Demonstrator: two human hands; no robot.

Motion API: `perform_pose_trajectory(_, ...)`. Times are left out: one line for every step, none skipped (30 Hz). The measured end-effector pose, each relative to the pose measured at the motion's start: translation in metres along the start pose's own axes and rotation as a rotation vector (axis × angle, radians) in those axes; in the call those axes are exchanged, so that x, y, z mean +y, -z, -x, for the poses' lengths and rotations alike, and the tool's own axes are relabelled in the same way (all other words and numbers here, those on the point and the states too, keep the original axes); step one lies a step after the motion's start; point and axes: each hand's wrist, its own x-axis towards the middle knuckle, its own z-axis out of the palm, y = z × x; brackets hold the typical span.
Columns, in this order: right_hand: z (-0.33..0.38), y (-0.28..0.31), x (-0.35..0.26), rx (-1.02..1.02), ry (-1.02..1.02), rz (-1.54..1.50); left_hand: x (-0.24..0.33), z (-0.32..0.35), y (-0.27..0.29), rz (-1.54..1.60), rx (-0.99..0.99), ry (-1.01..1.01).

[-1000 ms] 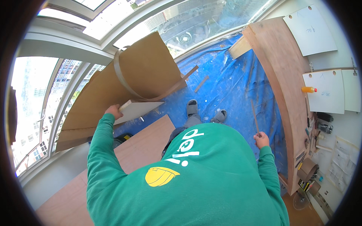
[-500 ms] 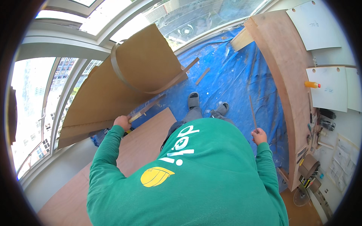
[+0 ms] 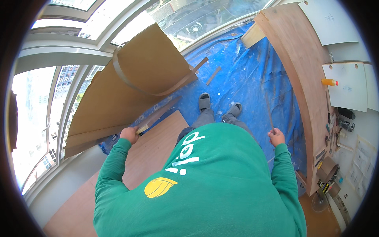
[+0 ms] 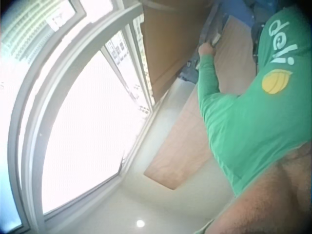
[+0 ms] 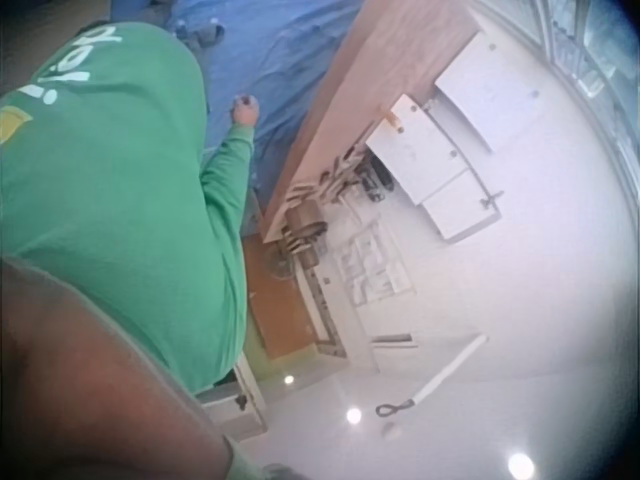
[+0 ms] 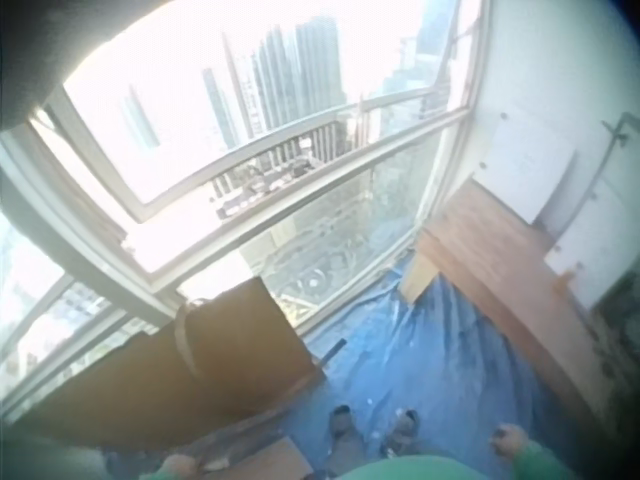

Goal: The person assembles a wooden cabinet by positioning a side panel, tapping it into place with a hammer, and attaching a white door. The person handles a wooden panel, a hammer, and a white door during the process.

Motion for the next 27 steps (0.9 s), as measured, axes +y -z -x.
perform_pose_trajectory(-0.002,-0.002,0.008,-0.008,0.001,0.012,0.008,0.003,0.013,-0.013,-0.029,-0.008)
perform_pose_trajectory(-0.004,-0.005,0.014,-0.006,-0.004,-0.032,0.018,0.007,0.026,-0.026,-0.055,-0.016)
perform_pose_trajectory(-0.005,-0.008,0.02,0.001,-0.01,-0.074,0.026,0.008,0.031,-0.027,-0.044,-0.053)
perform_pose_trajectory(-0.006,-0.009,0.026,0.009,-0.017,-0.117,0.033,0.011,0.035,-0.03,-0.033,-0.091)
perform_pose_trajectory(-0.005,-0.008,0.029,-0.004,-0.011,-0.087,0.041,0.012,0.039,-0.034,-0.023,-0.131)
perform_pose_trajectory(-0.005,-0.009,0.028,-0.015,-0.008,-0.06,0.051,0.011,0.044,-0.056,-0.014,-0.171)
perform_pose_trajectory(-0.005,-0.009,0.027,-0.025,-0.006,-0.034,0.063,0.01,0.051,-0.08,-0.005,-0.213)
perform_pose_trajectory(-0.002,-0.01,0.024,-0.013,-0.01,-0.03,0.072,0.01,0.057,-0.105,0.003,-0.252)
perform_pose_trajectory(0.001,-0.011,0.019,0.0,-0.013,-0.028,0.079,0.01,0.063,-0.126,0.002,-0.282)
perform_pose_trajectory(0.003,-0.012,0.016,0.014,-0.019,-0.026,0.087,0.009,0.07,-0.148,0.002,-0.312)
perform_pose_trajectory(0.003,-0.012,0.021,0.005,-0.015,-0.067,0.096,0.008,0.079,-0.173,0.004,-0.349)
perform_pose_trajectory(-0.001,-0.015,0.029,-0.001,-0.01,-0.11,0.104,0.008,0.087,-0.177,0.013,-0.379)
perform_pose_trajectory(-0.004,-0.016,0.038,-0.005,-0.006,-0.154,0.11,0.011,0.094,-0.183,0.022,-0.41)
perform_pose_trajectory(-0.004,-0.015,0.041,0.004,0.01,-0.144,0.118,0.012,0.099,-0.19,0.03,-0.444)
perform_pose_trajectory(-0.002,-0.017,0.042,0.014,0.021,-0.136,0.125,0.011,0.101,-0.193,0.038,-0.468)
perform_pose_trajectory(0.002,-0.017,0.046,0.024,0.03,-0.128,0.132,0.011,0.103,-0.196,0.045,-0.493)
perform_pose_trajectory(0.006,-0.018,0.053,0.037,0.014,-0.152,0.139,0.011,0.105,-0.199,0.051,-0.513)
perform_pose_trajectory(0.009,-0.019,0.058,0.043,0.003,-0.176,0.148,0.013,0.109,-0.204,0.063,-0.529)
perform_pose_trajectory(0.012,-0.019,0.066,0.048,-0.008,-0.201,0.159,0.014,0.114,-0.207,0.074,-0.544)
perform_pose_trajectory(0.016,-0.021,0.073,0.047,-0.047,-0.224,0.171,0.015,0.12,-0.21,0.087,-0.556)
perform_pose_trajectory(0.019,-0.021,0.082,0.045,-0.087,-0.248,0.183,0.017,0.125,-0.207,0.103,-0.564)
perform_pose_trajectory(0.023,-0.019,0.091,0.043,-0.126,-0.271,0.198,0.018,0.131,-0.203,0.118,-0.573)
perform_pose_trajectory(0.025,-0.019,0.099,0.043,-0.146,-0.267,0.211,0.019,0.135,-0.198,0.134,-0.578)
perform_pose_trajectory(0.027,-0.016,0.107,0.042,-0.167,-0.262,0.226,0.018,0.14,-0.191,0.137,-0.581)
perform_pose_trajectory(0.029,-0.012,0.117,0.041,-0.188,-0.257,0.243,0.018,0.143,-0.182,0.14,-0.584)
perform_pose_trajectory(0.03,-0.009,0.123,0.037,-0.209,-0.267,0.258,0.019,0.146,-0.175,0.143,-0.578)
perform_pose_trajectory(0.03,-0.004,0.129,0.033,-0.23,-0.275,0.275,0.02,0.148,-0.185,0.145,-0.593)
